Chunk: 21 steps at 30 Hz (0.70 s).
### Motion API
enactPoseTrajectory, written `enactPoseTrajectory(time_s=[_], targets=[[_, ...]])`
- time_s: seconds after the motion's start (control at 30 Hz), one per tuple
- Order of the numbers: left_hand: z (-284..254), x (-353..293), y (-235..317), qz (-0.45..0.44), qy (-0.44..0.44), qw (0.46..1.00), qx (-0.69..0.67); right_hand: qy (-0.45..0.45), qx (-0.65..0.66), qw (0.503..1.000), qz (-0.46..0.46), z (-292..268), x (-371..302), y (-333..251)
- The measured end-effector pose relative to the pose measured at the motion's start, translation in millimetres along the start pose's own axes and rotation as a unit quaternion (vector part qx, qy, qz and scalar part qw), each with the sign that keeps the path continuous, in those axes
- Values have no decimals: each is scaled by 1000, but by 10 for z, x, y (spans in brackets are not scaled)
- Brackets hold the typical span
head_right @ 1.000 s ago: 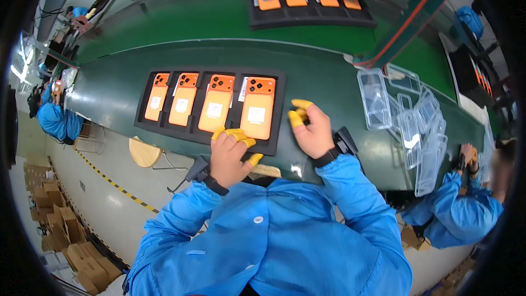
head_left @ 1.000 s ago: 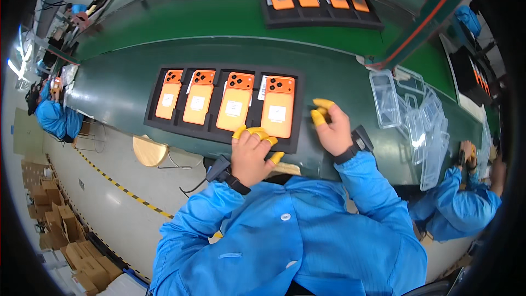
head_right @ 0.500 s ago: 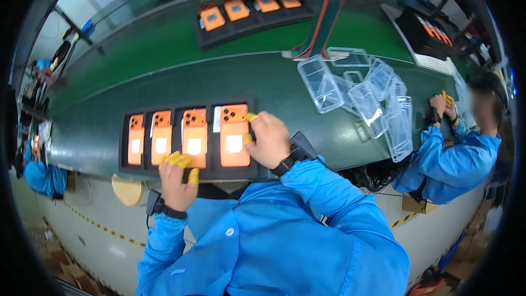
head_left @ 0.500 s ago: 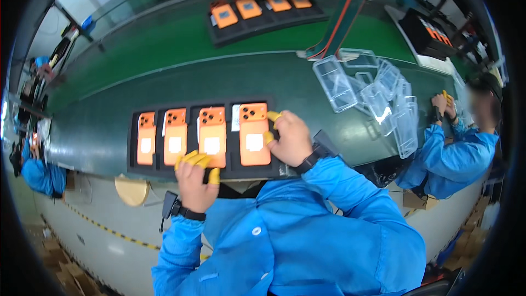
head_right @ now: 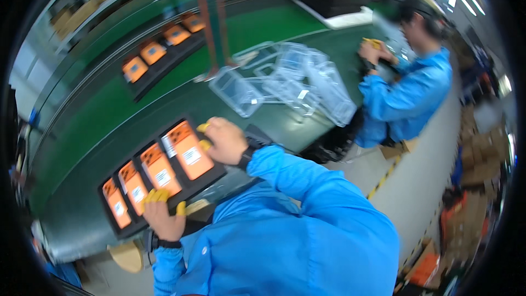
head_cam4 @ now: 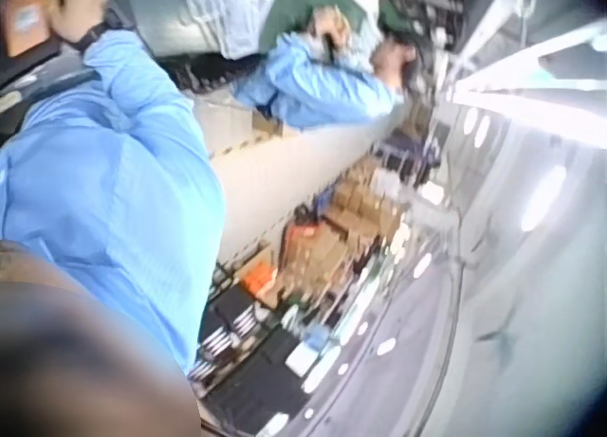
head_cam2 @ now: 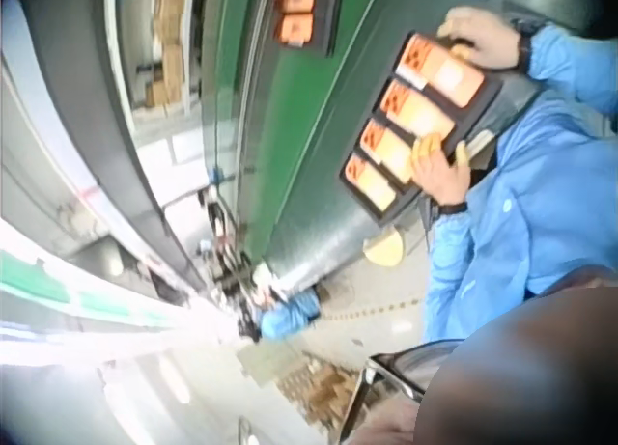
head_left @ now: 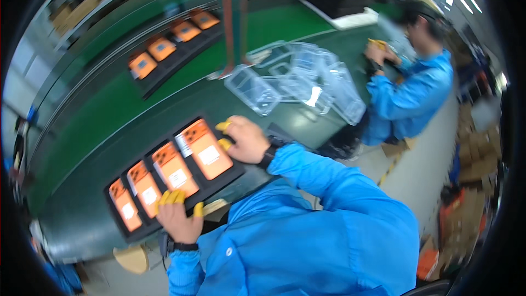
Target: The worker moves a tray of smartphones to a conveyor line and then begins to inspect or assemble a phone with its case.
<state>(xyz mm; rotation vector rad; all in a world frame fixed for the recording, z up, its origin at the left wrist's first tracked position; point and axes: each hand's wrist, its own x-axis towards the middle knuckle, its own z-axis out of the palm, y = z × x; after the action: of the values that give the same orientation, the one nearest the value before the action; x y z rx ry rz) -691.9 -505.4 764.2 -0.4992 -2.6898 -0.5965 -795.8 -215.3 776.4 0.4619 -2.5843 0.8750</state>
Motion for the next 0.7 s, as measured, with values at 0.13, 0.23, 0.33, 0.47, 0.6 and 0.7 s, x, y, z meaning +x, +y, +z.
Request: enactPoseTrajectory(time_s=[0.13, 0.23, 0.33, 0.47, 0.6, 0.7], targets=[[-26, -44, -18, 21, 18, 999, 24, -5, 59, 998, 2, -87, -294, 117], [0, -29, -4, 27, 16, 999, 36, 43, 73, 996, -20, -162, -508, 164], [6, -29, -25, 27, 14, 999, 39, 47, 71, 996, -36, -178, -557, 184], [12, -60, -20, 38, 33, 998, 43, 54, 89, 992, -66, -177, -575, 203], [13, -63, 46, 15, 14, 999, 41, 87, 69, 992, -62, -261, -564, 267], [3, -96, 54, 25, 32, 999, 34, 118, 16, 992, -40, -415, -469, 411]])
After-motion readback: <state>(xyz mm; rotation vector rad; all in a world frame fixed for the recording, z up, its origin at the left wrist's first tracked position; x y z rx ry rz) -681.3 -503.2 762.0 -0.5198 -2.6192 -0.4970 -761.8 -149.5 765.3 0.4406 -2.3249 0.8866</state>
